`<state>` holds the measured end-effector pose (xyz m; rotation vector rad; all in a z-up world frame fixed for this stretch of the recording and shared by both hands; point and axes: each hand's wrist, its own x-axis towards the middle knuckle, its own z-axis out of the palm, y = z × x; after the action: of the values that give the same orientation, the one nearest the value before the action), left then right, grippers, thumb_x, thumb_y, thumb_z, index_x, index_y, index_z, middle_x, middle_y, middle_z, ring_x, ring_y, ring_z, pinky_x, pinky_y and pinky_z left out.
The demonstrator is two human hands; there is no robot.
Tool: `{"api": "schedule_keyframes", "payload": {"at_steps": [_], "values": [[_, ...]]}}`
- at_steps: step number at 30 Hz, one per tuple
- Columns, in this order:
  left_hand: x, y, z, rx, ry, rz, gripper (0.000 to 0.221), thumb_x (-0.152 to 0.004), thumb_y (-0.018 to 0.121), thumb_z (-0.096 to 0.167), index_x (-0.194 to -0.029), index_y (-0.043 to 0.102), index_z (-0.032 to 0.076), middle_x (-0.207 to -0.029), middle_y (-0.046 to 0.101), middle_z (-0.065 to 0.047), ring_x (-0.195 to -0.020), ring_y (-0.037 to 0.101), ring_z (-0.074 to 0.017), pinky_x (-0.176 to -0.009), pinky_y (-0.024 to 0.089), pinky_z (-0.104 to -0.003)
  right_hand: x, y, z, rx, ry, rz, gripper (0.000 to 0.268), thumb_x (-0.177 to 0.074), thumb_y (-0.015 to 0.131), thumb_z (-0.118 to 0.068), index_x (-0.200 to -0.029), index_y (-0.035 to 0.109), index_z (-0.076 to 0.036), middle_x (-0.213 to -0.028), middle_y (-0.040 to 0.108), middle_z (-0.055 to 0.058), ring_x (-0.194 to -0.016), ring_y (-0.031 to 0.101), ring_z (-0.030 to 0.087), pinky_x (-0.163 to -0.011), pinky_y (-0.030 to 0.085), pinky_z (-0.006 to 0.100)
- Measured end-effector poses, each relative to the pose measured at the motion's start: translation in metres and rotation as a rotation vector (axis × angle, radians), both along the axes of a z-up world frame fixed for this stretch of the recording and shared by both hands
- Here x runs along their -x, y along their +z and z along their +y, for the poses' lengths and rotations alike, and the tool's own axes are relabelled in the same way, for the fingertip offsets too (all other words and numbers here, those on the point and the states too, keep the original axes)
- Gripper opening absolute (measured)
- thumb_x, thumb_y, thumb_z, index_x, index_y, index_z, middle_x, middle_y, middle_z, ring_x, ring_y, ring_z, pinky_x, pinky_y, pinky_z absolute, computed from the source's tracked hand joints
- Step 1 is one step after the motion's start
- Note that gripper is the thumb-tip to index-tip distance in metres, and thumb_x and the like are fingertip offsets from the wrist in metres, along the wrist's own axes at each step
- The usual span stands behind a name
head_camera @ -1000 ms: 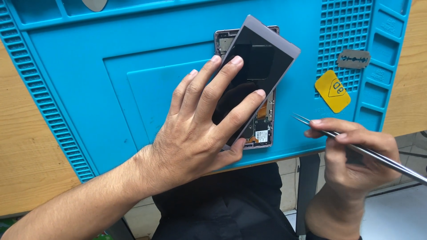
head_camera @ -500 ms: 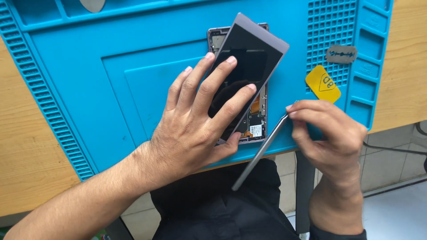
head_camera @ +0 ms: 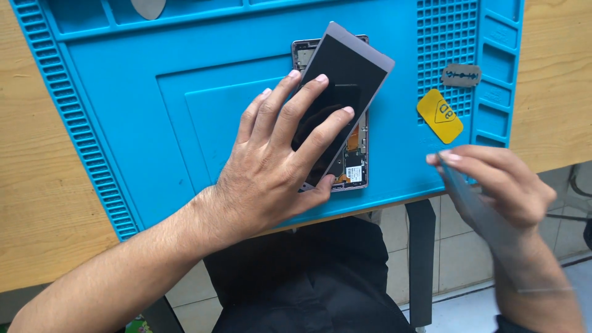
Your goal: The person uses a heat gun to warm the back of a smartphone, then pries the back cover off with a metal tool. They proceed to disconnect internal ribbon cables and remove the screen assembly from the phone's chassis using tweezers and a metal pick.
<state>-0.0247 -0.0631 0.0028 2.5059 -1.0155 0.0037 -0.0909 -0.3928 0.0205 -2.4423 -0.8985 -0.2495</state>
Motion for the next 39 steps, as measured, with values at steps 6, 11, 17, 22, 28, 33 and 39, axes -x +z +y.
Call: {"api": "schedule_keyframes", "payload": {"at_steps": [6, 11, 17, 22, 28, 33, 39], "values": [[0.0, 0.002, 0.0, -0.006, -0.012, -0.017, 0.08, -0.093, 0.082, 0.047, -0.157, 0.043, 0.021, -0.163, 0.034, -0.02, -0.153, 0.036, -0.0436, -0.119, 0.047, -0.059, 0.015, -0.007, 0.021, -0.367, -0.263, 0.244, 0.021, -0.098, 0.071, 0.003, -0.117, 0.062, 0.005, -0.111, 0.066, 0.024, -0.097, 0.075, 0.03, -0.085, 0.068, 0.036], [-0.001, 0.003, 0.0, -0.003, -0.004, -0.029, 0.079, -0.092, 0.081, 0.045, -0.156, 0.045, 0.02, -0.162, 0.035, -0.02, -0.152, 0.036, -0.0435, -0.119, 0.047, -0.058, 0.017, -0.013, 0.057, -0.752, -0.397, 0.441, 0.016, -0.104, 0.062, -0.013, -0.118, 0.062, -0.004, -0.108, 0.062, 0.013, -0.084, 0.081, 0.027, -0.076, 0.071, 0.028], [-0.001, 0.004, 0.0, -0.007, 0.002, -0.02, 0.079, -0.09, 0.081, 0.044, -0.156, 0.046, 0.021, -0.162, 0.035, -0.019, -0.152, 0.038, -0.0436, -0.118, 0.047, -0.058, 0.008, -0.018, 0.081, -0.959, -0.409, 0.384, 0.027, -0.095, 0.062, -0.002, -0.11, 0.041, -0.011, -0.098, 0.063, 0.018, -0.077, 0.075, 0.025, -0.067, 0.072, 0.033], [-0.002, 0.005, -0.001, 0.01, 0.009, -0.018, 0.076, -0.09, 0.081, 0.044, -0.155, 0.048, 0.021, -0.161, 0.037, -0.019, -0.151, 0.039, -0.0431, -0.118, 0.047, -0.057, 0.008, -0.016, 0.096, -0.743, -0.367, 0.344, 0.015, -0.098, 0.061, 0.003, -0.109, 0.053, -0.005, -0.103, 0.07, 0.02, -0.09, 0.08, 0.033, -0.084, 0.071, 0.038], [-0.004, 0.008, -0.001, 0.015, 0.013, -0.008, 0.075, -0.087, 0.081, 0.042, -0.152, 0.051, 0.021, -0.16, 0.04, -0.019, -0.15, 0.041, -0.043, -0.118, 0.047, -0.056, -0.001, -0.002, 0.104, -0.429, -0.359, 0.301, 0.008, -0.093, 0.063, 0.005, -0.099, 0.068, 0.003, -0.103, 0.073, 0.026, -0.095, 0.079, 0.035, -0.087, 0.065, 0.038], [-0.005, 0.009, 0.0, 0.009, 0.011, -0.001, 0.075, -0.087, 0.083, 0.042, -0.152, 0.052, 0.021, -0.159, 0.04, -0.019, -0.15, 0.042, -0.0424, -0.117, 0.047, -0.056, -0.002, -0.006, 0.104, -0.366, -0.344, 0.283, 0.013, -0.092, 0.062, 0.01, -0.099, 0.069, 0.002, -0.102, 0.074, 0.024, -0.093, 0.078, 0.033, -0.085, 0.065, 0.036], [-0.006, 0.009, -0.001, 0.018, 0.016, 0.028, 0.075, -0.087, 0.082, 0.04, -0.152, 0.051, 0.022, -0.159, 0.042, -0.019, -0.15, 0.042, -0.0417, -0.118, 0.046, -0.056, -0.001, -0.011, 0.1, -0.368, -0.316, 0.269, 0.014, -0.09, 0.06, 0.012, -0.097, 0.069, 0.003, -0.1, 0.075, 0.024, -0.093, 0.079, 0.034, -0.085, 0.066, 0.036]]}}
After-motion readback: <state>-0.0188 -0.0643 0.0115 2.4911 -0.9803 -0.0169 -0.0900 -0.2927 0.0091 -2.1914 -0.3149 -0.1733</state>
